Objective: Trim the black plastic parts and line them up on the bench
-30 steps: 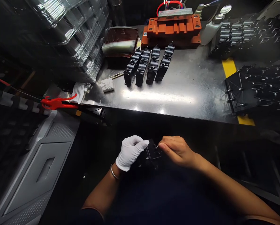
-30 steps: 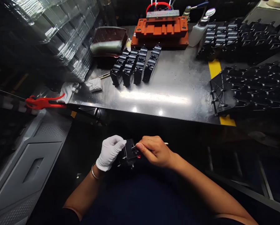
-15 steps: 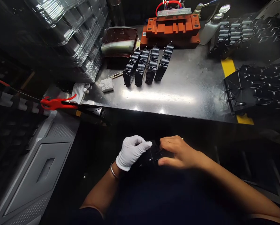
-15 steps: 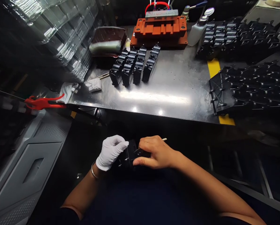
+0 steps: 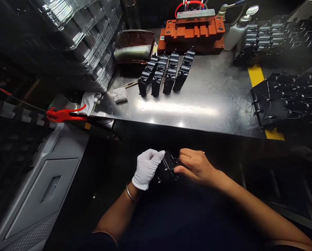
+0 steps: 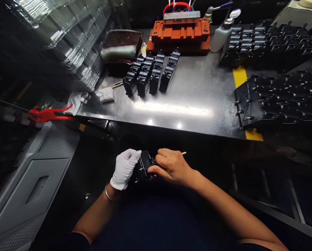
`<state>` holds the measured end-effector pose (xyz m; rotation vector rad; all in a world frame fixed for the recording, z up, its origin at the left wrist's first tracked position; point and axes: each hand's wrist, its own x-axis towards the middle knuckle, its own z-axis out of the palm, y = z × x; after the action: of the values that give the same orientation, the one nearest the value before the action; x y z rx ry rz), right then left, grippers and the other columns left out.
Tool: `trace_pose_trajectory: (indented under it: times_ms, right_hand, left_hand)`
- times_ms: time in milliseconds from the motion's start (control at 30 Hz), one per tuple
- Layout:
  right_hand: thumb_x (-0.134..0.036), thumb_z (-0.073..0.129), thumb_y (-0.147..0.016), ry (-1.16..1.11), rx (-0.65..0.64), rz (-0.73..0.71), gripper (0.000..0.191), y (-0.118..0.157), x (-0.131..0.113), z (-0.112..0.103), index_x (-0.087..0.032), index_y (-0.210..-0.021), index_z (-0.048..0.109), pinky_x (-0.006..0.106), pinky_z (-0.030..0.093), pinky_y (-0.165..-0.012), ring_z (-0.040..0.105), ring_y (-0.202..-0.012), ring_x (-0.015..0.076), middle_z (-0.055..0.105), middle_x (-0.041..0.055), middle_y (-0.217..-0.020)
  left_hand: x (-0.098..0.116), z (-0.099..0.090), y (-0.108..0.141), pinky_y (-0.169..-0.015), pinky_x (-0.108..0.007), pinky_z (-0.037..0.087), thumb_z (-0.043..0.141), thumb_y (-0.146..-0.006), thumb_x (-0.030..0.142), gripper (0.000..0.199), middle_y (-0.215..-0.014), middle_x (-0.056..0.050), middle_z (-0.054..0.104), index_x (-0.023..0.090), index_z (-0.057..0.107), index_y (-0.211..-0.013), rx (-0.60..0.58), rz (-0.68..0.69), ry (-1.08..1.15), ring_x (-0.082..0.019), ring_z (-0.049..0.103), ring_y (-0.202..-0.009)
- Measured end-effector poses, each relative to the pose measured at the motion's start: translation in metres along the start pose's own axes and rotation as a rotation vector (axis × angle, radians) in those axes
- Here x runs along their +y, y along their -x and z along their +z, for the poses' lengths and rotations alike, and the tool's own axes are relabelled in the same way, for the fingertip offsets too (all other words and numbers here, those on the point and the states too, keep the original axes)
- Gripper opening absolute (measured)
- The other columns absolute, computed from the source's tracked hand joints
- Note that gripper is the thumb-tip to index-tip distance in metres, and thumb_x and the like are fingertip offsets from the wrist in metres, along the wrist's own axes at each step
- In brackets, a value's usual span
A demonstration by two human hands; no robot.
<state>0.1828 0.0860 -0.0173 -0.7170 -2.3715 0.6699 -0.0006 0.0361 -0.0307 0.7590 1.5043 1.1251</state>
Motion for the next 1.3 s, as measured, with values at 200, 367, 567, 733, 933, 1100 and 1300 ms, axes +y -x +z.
trace_pose_trajectory:
  times_ms: [200, 367, 567, 733, 933, 1100, 1300]
  right_hand:
    - [-0.055, 0.041, -0.094, 0.022, 0.062, 0.0, 0.049, 0.001, 0.001, 0.002, -0.016, -0.068, 0.052, 0.022, 0.03, -0.048, 0.038, -0.053, 0.0092, 0.042, -0.0009, -0.062]
    - [-0.05, 0.035, -0.098, -0.01, -0.003, 0.024, 0.051, 0.001, 0.003, 0.001, -0.018, -0.058, 0.041, 0.022, 0.026, -0.047, 0.034, -0.05, 0.0083, 0.038, -0.0026, -0.057]
    - [-0.051, 0.028, -0.099, -0.43, -0.32, 0.08, 0.049, 0.002, 0.006, -0.008, -0.018, -0.069, 0.048, 0.021, 0.036, -0.049, 0.043, -0.051, 0.0083, 0.047, -0.0024, -0.06]
    - [-0.026, 0.039, -0.099, -0.103, 0.089, 0.154, 0.029, 0.003, 0.007, -0.001, -0.017, -0.078, 0.056, 0.022, 0.04, -0.054, 0.049, -0.054, 0.0102, 0.052, -0.0003, -0.062]
    - [-0.019, 0.049, -0.094, 0.108, 0.166, 0.106, 0.022, 0.003, 0.008, 0.009, -0.014, -0.078, 0.063, 0.023, 0.04, -0.055, 0.05, -0.053, 0.0103, 0.053, 0.0001, -0.059]
    - [-0.019, 0.05, -0.094, 0.14, 0.184, 0.123, 0.023, 0.004, 0.007, 0.013, -0.013, -0.077, 0.065, 0.022, 0.039, -0.053, 0.05, -0.052, 0.0099, 0.054, 0.0004, -0.058]
    - [-0.022, 0.047, -0.096, -0.003, 0.112, 0.171, 0.029, 0.006, 0.005, 0.016, -0.015, -0.074, 0.064, 0.021, 0.042, -0.053, 0.051, -0.051, 0.0092, 0.056, 0.0004, -0.058]
  left_hand:
    - [0.002, 0.002, -0.001, -0.048, -0.021, 0.037, 0.072, -0.069, 0.054, 0.043, -0.051, 0.005, 0.049, 0.016, 0.057, -0.056, 0.0, 0.004, 0.01, -0.007, 0.042, -0.05]
    - [0.001, 0.002, 0.0, -0.048, -0.021, 0.036, 0.071, -0.069, 0.055, 0.044, -0.052, 0.004, 0.049, 0.016, 0.057, -0.057, 0.009, -0.015, -0.006, -0.008, 0.043, -0.05]
    - [-0.002, 0.003, -0.008, -0.048, -0.02, 0.035, 0.068, -0.07, 0.059, 0.049, -0.053, 0.005, 0.044, 0.016, 0.052, -0.056, 0.017, -0.054, 0.003, -0.007, 0.039, -0.051]
    - [-0.002, 0.001, -0.017, -0.05, -0.023, 0.037, 0.061, -0.073, 0.067, 0.052, -0.058, 0.004, 0.046, 0.016, 0.055, -0.065, -0.042, -0.223, 0.013, -0.009, 0.04, -0.054]
    - [-0.003, -0.001, -0.017, -0.056, -0.025, 0.041, 0.057, -0.075, 0.068, 0.052, -0.064, 0.002, 0.051, 0.016, 0.056, -0.068, -0.074, -0.235, -0.038, -0.01, 0.042, -0.059]
    - [-0.001, 0.0, -0.017, -0.058, -0.025, 0.04, 0.054, -0.079, 0.066, 0.051, -0.066, 0.002, 0.052, 0.016, 0.058, -0.07, -0.089, -0.199, -0.06, -0.01, 0.042, -0.06]
    - [0.003, 0.001, -0.015, -0.055, -0.024, 0.037, 0.058, -0.076, 0.065, 0.051, -0.059, 0.004, 0.045, 0.017, 0.05, -0.061, -0.038, -0.191, -0.085, -0.01, 0.038, -0.057]
